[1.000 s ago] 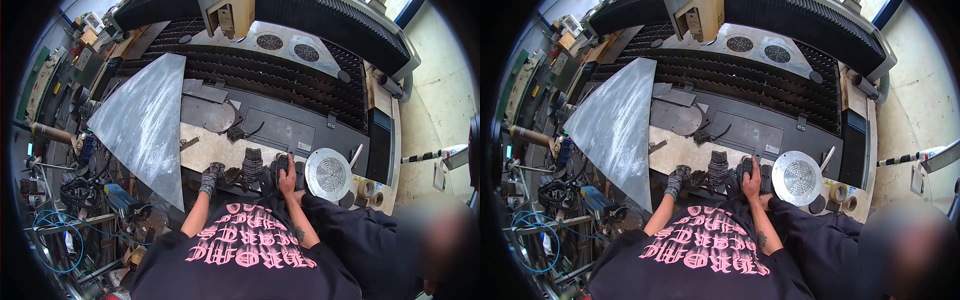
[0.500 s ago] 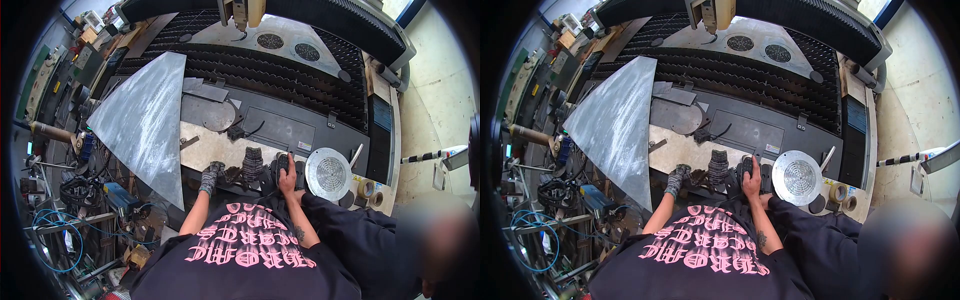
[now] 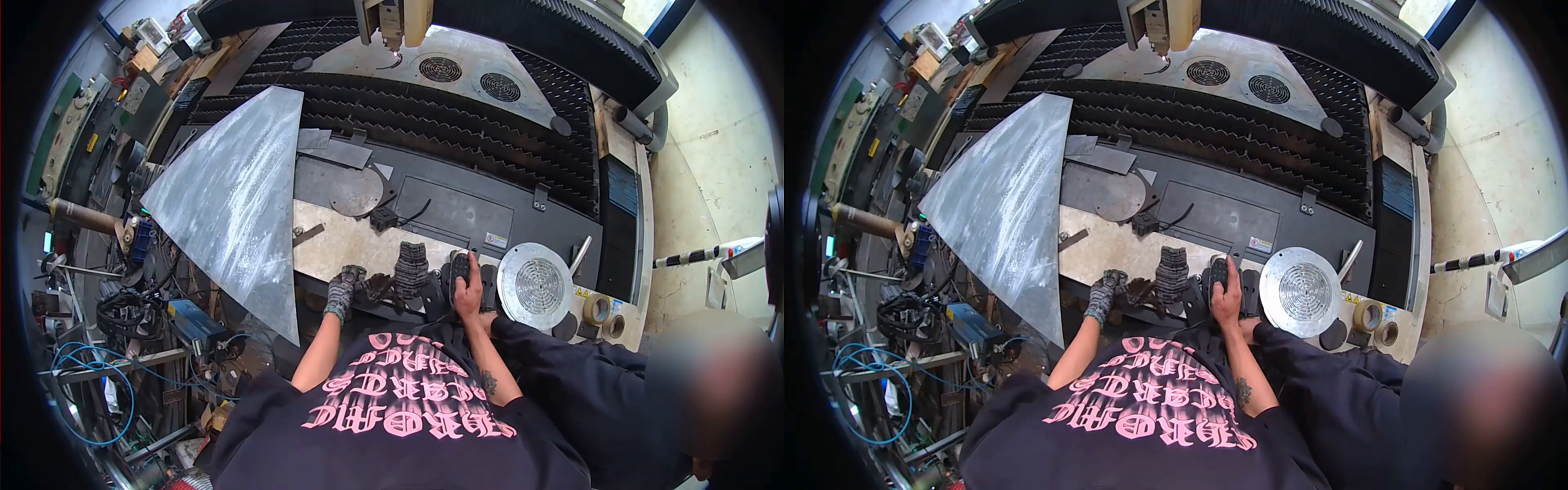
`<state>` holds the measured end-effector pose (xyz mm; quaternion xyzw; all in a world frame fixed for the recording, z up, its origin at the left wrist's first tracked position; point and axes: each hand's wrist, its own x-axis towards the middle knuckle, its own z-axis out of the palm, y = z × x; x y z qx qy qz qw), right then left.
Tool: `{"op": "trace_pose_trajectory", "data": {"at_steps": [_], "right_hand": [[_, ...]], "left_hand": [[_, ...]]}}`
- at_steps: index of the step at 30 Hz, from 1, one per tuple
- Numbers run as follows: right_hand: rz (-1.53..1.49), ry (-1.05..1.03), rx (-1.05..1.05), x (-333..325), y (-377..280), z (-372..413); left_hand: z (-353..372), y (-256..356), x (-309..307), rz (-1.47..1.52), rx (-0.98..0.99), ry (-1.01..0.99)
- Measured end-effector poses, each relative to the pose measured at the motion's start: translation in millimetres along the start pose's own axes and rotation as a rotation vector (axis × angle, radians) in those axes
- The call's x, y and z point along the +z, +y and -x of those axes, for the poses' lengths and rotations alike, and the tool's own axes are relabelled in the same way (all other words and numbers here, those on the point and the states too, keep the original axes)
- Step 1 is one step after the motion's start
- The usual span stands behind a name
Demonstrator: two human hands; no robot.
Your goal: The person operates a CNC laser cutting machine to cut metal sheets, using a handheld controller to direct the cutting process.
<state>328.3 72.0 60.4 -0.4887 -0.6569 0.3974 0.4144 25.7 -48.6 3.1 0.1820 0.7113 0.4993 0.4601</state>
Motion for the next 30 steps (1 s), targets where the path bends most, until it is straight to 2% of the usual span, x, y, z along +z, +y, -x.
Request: {"op": "trace_pose_trajectory", "data": {"at_steps": [1, 4, 7, 10, 13, 16, 19, 22, 25, 28, 30], "right_hand": [[-0.001, -0.001, 0.001, 0.2, -0.5, 0.1], [0.010, 0.001, -0.012, 0.2, 0.3, 0.0], [0.007, -0.002, -0.004, -0.7, -1.1, -0.3], [-0.012, -0.002, 0.009, -0.7, -0.9, -0.1], [-0.009, 0.008, -0.001, -0.5, -2.3, -0.4], [-0.012, 0.014, 0.009, -0.1, -0.6, 0.6], [-0.012, 0.016, 0.003, 0.0, 0.5, 0.1], [-0.006, 0.013, -0.001, -0.8, -0.3, -0.1], [-0.013, 0.016, 0.001, -0.7, 0.4, -0.3], [-0.026, 0.015, 0.001, -0.1, 3.8, -0.1], [-0.019, 0.018, -0.004, 0.7, 4.2, 0.5]], "left_hand": [[1.6, 2.5, -0.2, -0.007, 0.007, -0.004], [15.3, 22.4, 6.2, 0.055, -0.153, 0.048], [0.8, 2.8, -0.5, 0.047, -0.146, 0.010], [16.3, 26.2, 3.9, -0.011, -0.167, 0.010], [-18.3, -27.6, -9.4, 0.041, -0.075, -0.023], [-2.5, -1.8, -4.6, -0.039, -0.062, -0.048], [-12.0, -17.5, -0.7, 0.139, -0.056, 0.018], [-20.3, -22.8, -9.9, -0.139, 0.046, -0.057], [-4.6, -1.0, -1.2, 0.109, -0.110, -0.021], [-14.1, -20.2, -1.4, 0.125, 0.013, 0.006], [-12.9, -18.4, -4.9, 0.058, -0.021, -0.008]]}}
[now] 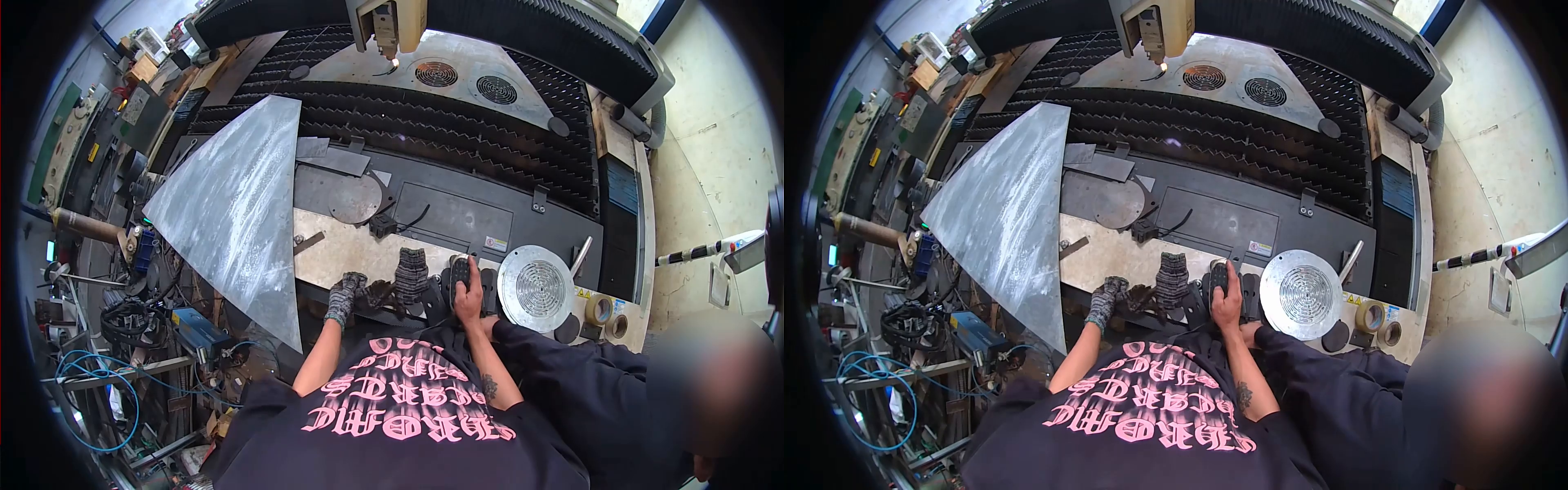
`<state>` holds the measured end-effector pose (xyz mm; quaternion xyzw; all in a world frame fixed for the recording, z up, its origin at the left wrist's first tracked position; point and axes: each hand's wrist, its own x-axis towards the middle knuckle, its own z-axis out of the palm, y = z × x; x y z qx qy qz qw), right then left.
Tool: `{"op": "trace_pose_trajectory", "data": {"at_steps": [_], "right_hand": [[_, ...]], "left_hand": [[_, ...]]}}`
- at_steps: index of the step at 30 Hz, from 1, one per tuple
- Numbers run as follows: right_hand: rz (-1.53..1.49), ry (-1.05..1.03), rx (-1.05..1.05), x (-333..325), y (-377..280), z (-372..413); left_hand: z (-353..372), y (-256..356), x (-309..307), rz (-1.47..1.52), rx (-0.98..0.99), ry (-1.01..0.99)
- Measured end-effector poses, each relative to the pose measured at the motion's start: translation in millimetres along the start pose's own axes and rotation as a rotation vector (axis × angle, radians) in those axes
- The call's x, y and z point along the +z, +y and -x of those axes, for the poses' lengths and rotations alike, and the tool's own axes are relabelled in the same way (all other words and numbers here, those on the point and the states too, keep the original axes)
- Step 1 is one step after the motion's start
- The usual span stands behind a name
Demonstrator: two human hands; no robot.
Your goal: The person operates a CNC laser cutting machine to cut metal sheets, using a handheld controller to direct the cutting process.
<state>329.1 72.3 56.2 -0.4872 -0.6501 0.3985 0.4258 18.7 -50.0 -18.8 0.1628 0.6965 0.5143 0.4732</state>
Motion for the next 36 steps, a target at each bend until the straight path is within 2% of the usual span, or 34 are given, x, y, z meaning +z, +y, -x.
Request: {"op": "trace_pose_trajectory", "data": {"at_steps": [4, 7, 20, 22, 23, 24, 26, 29, 30, 32, 33, 36], "right_hand": [[0.017, 0.005, -0.006, 0.0, -0.1, 0.4], [0.006, -0.003, -0.009, 0.4, 1.3, 0.4], [-0.014, -0.015, -0.004, 0.0, -0.8, 0.7], [-0.003, -0.009, -0.003, 0.5, 0.6, 0.8], [0.001, -0.006, -0.003, 1.0, 2.3, 1.0], [-0.005, -0.012, 0.003, 0.5, 2.1, 1.1], [-0.026, -0.018, 0.016, 0.2, 1.7, 0.9], [-0.013, -0.022, 0.007, -0.4, 0.3, 0.4], [-0.018, -0.027, 0.027, -0.8, -2.5, 0.7], [0.040, 0.038, -0.074, 2.0, -0.7, -0.4], [0.040, 0.034, -0.069, 1.9, -1.8, -0.6], [0.056, 0.039, -0.089, 2.2, -0.3, -0.9]], "left_hand": [[-5.2, -6.5, -4.8, -0.150, 0.031, -0.020], [15.1, 20.4, 5.9, -0.191, 0.052, 0.026], [32.5, 44.7, 12.5, -0.090, -0.096, 0.009], [-7.1, -9.7, -8.8, -0.346, 0.036, -0.013], [13.4, 16.1, 4.1, -0.095, -0.082, -0.003], [11.8, 12.5, 4.3, -0.038, -0.073, 0.003], [7.9, 9.8, 0.9, -0.169, 0.040, -0.055], [7.0, 8.9, 2.7, -0.080, -0.041, -0.028], [17.1, 23.9, 5.7, -0.180, -0.041, -0.025], [-2.6, -3.9, -5.4, -0.226, 0.042, -0.065], [-9.1, -11.0, -8.4, -0.405, 0.121, -0.055], [-17.4, -31.7, -14.6, -0.395, 0.200, -0.078]]}}
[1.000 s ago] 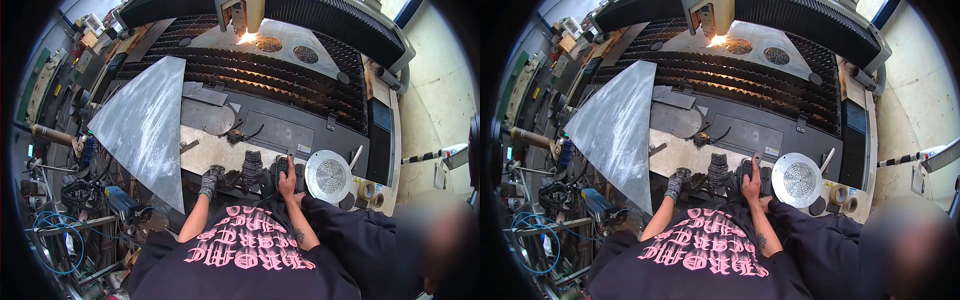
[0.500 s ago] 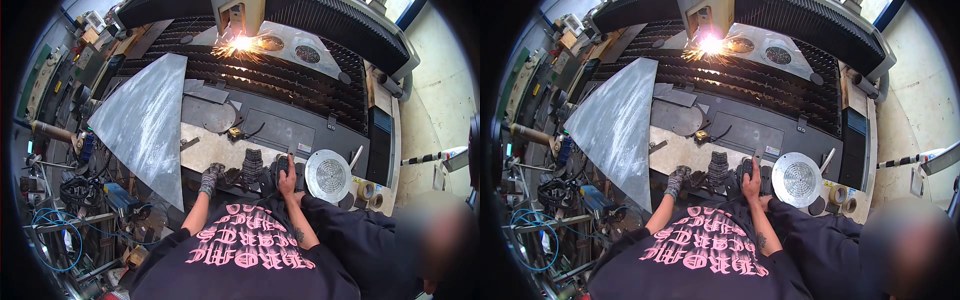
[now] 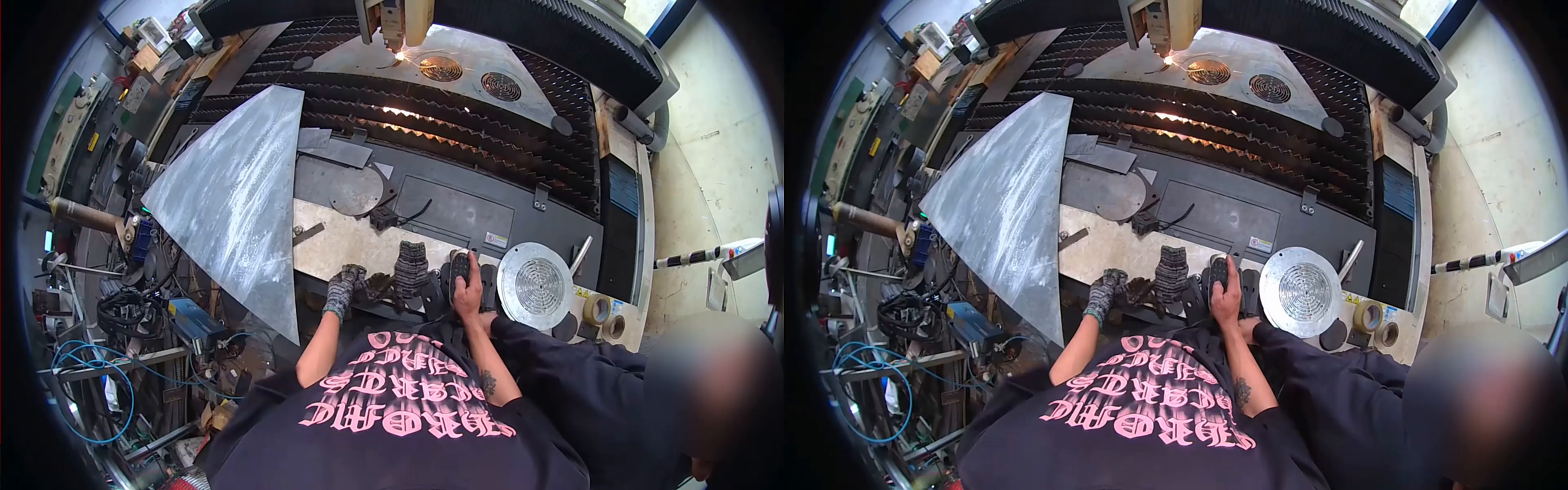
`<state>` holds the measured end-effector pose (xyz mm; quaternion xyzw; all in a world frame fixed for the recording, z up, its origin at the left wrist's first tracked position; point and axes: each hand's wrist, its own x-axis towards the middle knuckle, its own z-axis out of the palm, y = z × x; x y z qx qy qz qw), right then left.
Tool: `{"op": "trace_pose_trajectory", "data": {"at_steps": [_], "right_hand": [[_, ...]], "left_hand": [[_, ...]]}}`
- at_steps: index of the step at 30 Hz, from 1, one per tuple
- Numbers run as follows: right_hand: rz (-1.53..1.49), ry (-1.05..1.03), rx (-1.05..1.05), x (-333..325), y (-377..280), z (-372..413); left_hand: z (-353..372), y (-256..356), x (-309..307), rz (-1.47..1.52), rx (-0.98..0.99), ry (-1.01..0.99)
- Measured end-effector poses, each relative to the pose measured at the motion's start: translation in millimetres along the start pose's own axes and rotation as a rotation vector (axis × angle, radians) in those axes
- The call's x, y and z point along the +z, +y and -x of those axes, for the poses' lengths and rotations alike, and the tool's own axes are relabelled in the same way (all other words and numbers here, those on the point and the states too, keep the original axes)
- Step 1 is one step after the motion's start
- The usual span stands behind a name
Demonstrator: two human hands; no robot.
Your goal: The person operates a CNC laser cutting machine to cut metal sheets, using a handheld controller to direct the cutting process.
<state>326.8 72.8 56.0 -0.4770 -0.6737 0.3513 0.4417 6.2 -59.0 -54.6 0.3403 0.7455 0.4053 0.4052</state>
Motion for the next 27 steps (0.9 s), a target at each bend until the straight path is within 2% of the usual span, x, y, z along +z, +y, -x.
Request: {"op": "trace_pose_trajectory", "data": {"at_steps": [3, 6, 9, 12, 13, 17, 20, 26, 27], "right_hand": [[-0.051, -0.055, 0.096, -2.9, -1.2, 1.1], [-0.037, -0.044, 0.076, -1.9, 0.8, 1.0], [-0.040, -0.042, 0.072, -1.6, 1.5, 1.1], [-0.017, -0.005, 0.031, -0.4, 0.4, 0.5], [-0.021, -0.005, 0.030, -0.4, 0.0, -0.1], [-0.029, -0.003, 0.034, -0.5, 0.0, 0.4], [-0.029, 0.000, 0.036, 1.0, 0.8, 2.1], [0.019, 0.013, 0.016, -2.2, -4.7, 0.1], [0.020, 0.013, 0.016, -1.9, -5.0, 0.0]], "left_hand": [[1.6, 10.3, -1.5, -0.001, -0.084, -0.056], [3.4, 25.5, -5.4, -0.075, -0.193, -0.030], [6.7, 29.3, -1.0, 0.255, -0.234, 0.047], [9.0, 35.8, -1.2, 0.261, -0.211, 0.044], [10.0, 38.9, -2.4, 0.112, -0.145, 0.050], [-5.4, 0.4, -1.3, 0.165, -0.229, 0.042], [10.3, 35.5, -1.6, 0.191, -0.280, 0.077], [7.0, 36.7, -2.2, 0.026, -0.140, 0.081], [16.3, 60.8, -2.2, 0.094, -0.220, 0.088]]}}
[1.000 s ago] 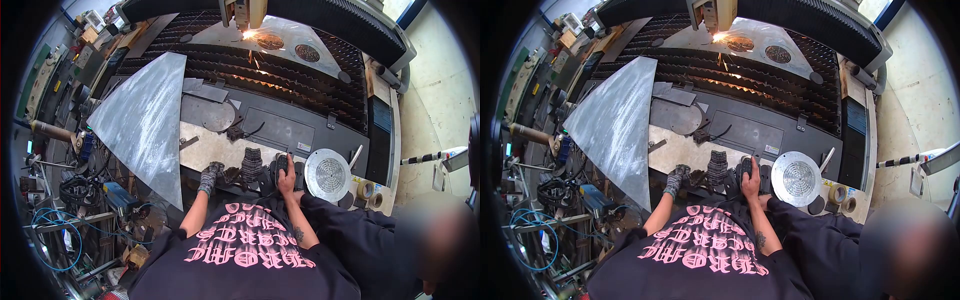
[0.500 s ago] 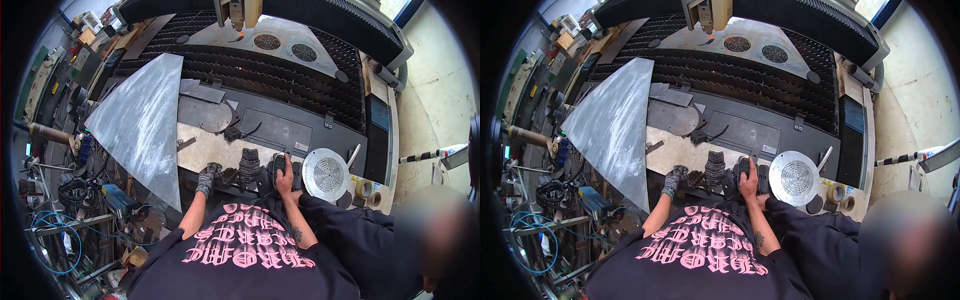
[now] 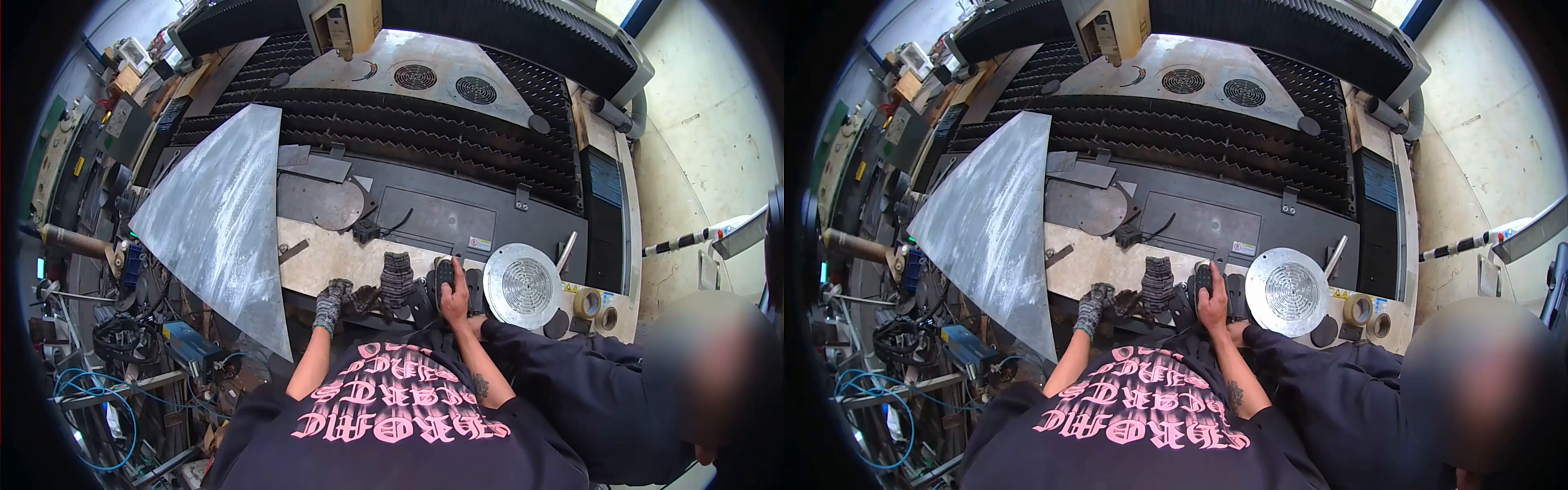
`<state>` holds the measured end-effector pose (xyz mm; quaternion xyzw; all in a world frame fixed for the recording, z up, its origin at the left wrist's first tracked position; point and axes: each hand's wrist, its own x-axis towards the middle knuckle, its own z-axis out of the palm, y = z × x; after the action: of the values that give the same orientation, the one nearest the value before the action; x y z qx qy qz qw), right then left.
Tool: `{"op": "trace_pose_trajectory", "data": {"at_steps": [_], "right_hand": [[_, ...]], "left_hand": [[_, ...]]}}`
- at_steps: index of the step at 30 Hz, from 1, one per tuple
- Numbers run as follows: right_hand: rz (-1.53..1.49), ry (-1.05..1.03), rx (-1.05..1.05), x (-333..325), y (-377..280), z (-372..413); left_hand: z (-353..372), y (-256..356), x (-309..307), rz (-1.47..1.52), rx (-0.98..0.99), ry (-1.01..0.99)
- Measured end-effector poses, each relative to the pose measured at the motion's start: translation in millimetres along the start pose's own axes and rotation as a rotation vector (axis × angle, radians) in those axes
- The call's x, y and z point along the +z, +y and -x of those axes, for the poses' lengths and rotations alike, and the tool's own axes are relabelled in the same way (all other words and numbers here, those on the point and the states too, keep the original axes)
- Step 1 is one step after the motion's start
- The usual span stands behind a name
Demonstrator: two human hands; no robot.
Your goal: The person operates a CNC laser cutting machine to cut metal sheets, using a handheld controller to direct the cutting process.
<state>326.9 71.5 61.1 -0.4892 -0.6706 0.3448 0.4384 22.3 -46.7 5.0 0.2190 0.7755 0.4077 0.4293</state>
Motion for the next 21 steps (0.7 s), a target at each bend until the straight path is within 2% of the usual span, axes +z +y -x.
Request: {"op": "trace_pose_trajectory", "data": {"at_steps": [3, 7, 10, 13, 14, 21], "right_hand": [[-0.002, -0.006, -0.004, -0.9, -0.6, -2.6], [-0.009, 0.000, -0.002, 0.6, 0.7, -0.6], [-0.044, -0.046, 0.050, -1.5, -1.4, 0.9], [-0.046, -0.057, 0.061, -3.7, -0.6, -2.7], [-0.049, -0.059, 0.068, -4.0, -1.1, -2.2], [-0.014, -0.026, 0.007, 0.7, 3.1, -0.3]], "left_hand": [[-6.9, -9.0, -0.3, -0.114, 0.074, 0.013], [-27.3, -40.5, 0.9, -0.142, 0.043, 0.016], [-32.5, -47.5, -1.1, -0.241, 0.119, -0.026], [-9.7, -14.3, -0.7, -0.013, 0.062, -0.068], [-0.8, -1.2, 0.0, 0.100, -0.021, -0.063], [-0.3, -3.0, -0.9, -0.081, 0.039, -0.024]]}}
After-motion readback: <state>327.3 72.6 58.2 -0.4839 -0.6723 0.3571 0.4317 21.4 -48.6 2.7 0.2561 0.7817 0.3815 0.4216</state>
